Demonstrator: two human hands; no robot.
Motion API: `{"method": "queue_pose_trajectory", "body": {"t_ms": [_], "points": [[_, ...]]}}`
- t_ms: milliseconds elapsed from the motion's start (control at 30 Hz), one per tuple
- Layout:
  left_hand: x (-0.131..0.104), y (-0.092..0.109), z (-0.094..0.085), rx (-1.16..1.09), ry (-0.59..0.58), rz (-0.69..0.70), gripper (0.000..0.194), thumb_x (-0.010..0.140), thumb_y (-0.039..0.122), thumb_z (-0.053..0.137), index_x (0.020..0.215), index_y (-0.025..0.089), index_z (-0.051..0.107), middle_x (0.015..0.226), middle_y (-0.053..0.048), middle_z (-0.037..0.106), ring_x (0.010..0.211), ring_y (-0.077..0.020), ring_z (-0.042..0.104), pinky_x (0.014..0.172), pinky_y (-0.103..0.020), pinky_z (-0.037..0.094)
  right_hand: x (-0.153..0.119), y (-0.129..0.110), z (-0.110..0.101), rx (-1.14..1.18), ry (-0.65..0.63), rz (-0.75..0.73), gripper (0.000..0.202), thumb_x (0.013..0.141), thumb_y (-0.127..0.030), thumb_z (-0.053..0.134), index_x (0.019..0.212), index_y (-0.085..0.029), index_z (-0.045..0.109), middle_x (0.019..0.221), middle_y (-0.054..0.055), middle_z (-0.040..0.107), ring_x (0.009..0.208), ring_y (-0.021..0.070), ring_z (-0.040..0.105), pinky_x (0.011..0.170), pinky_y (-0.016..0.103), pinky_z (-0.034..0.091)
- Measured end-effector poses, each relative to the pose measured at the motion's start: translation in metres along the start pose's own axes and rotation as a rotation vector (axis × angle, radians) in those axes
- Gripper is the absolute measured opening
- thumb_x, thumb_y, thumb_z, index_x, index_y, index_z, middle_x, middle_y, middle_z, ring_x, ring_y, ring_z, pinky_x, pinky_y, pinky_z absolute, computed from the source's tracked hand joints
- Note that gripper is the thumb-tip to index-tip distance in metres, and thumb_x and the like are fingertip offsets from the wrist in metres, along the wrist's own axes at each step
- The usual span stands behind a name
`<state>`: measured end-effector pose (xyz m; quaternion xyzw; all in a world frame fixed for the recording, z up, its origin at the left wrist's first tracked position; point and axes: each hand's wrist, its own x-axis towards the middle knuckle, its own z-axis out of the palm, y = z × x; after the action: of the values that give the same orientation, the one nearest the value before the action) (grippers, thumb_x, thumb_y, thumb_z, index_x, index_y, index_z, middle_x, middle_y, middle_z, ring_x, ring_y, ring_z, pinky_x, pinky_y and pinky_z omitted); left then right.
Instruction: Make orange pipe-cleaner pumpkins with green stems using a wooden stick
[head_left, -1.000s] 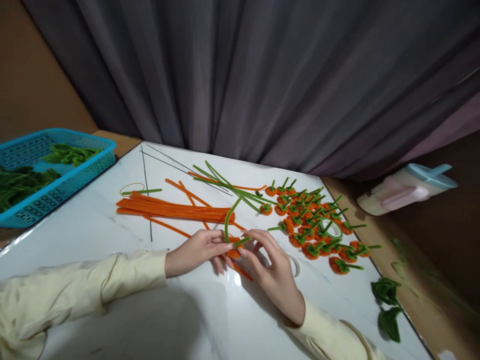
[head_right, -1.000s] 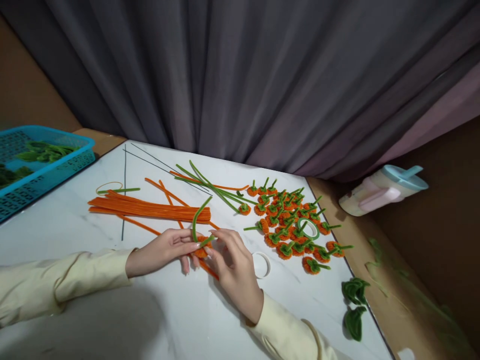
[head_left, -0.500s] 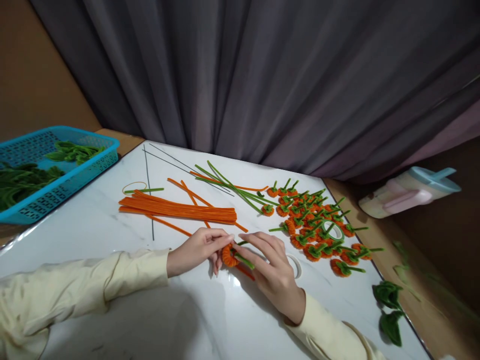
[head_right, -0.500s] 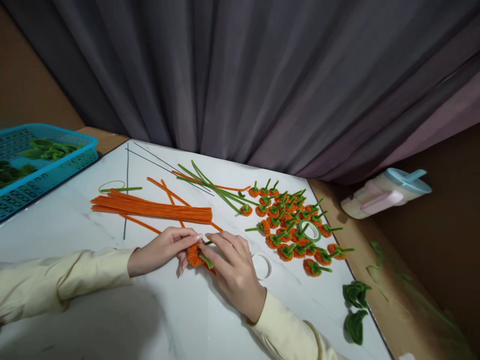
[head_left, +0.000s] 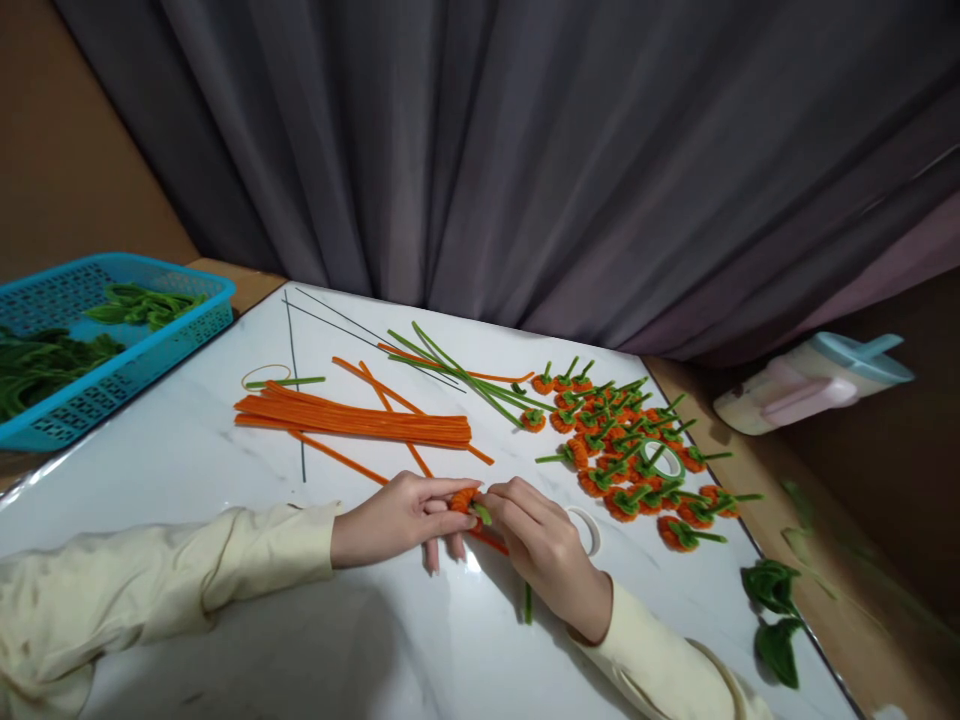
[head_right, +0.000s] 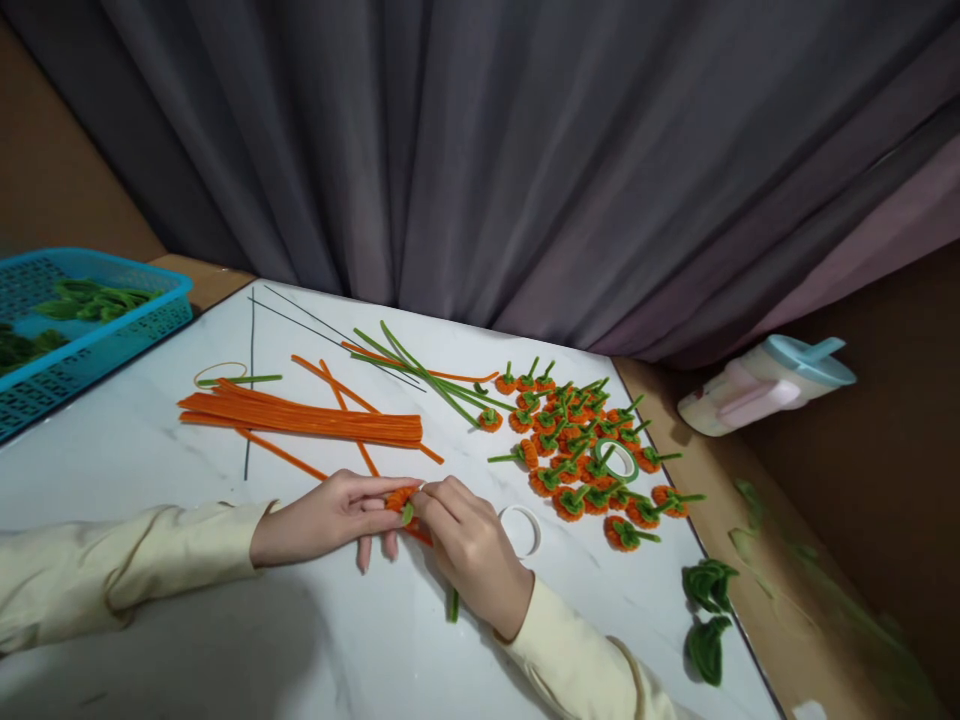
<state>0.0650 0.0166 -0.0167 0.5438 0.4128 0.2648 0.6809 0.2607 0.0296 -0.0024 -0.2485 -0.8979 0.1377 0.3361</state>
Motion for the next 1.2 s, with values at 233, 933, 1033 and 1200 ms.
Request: {"method": "queue_pose_trajectory", "body": {"t_ms": [233, 933, 1033, 1200], "points": [[0.001, 0.005, 0.004, -0.060, 0.111, 0.009, 0.050, 0.076, 0.024, 0.064, 0.124, 0.011, 0.055, 0.086, -0.007, 0.070, 0.082, -0.0176, 0.064, 0.081, -0.033, 0.052, -0.001, 0.001, 0.005, 0.010, -0.041, 0.040, 0.023, 0.087, -0.003, 0.039, 0.100, -0.017, 0.051, 0.081, 0.007, 0.059, 0.076, 0.0180, 0.057, 0.063, 0.028, 0.051], [-0.008, -0.005, 0.015, 0.399, 0.286, 0.235, 0.045, 0.082, 0.029, 0.048, 0.121, 0.009, 0.057, 0.055, 0.003, 0.055, 0.046, -0.0062, 0.043, 0.049, -0.016, 0.041, 0.010, -0.021, 0.002, 0.424, -0.125, 0.695, 0.019, 0.087, -0.021, 0.047, 0.075, -0.016, 0.060, 0.052, -0.001, 0.060, 0.043, 0.0104, 0.055, 0.044, 0.018, 0.044], [-0.006, 0.001, 0.014, 0.141, 0.200, 0.122, 0.043, 0.079, 0.029, 0.054, 0.116, 0.009, 0.061, 0.072, -0.002, 0.066, 0.063, -0.0112, 0.059, 0.066, -0.022, 0.050, 0.013, -0.016, -0.011, 0.185, -0.192, 0.419, 0.015, 0.086, -0.014, 0.046, 0.087, -0.014, 0.062, 0.054, -0.001, 0.061, 0.044, 0.0108, 0.055, 0.046, 0.020, 0.043], [-0.005, 0.015, 0.010, -0.158, 0.078, -0.034, 0.033, 0.072, 0.021, 0.062, 0.102, 0.009, 0.066, 0.081, -0.005, 0.070, 0.081, -0.0175, 0.065, 0.075, -0.026, 0.052, 0.022, -0.011, -0.034, -0.289, -0.221, -0.303, 0.026, 0.094, -0.011, 0.038, 0.107, -0.011, 0.060, 0.109, 0.009, 0.066, 0.096, 0.0208, 0.058, 0.071, 0.032, 0.045]]}}
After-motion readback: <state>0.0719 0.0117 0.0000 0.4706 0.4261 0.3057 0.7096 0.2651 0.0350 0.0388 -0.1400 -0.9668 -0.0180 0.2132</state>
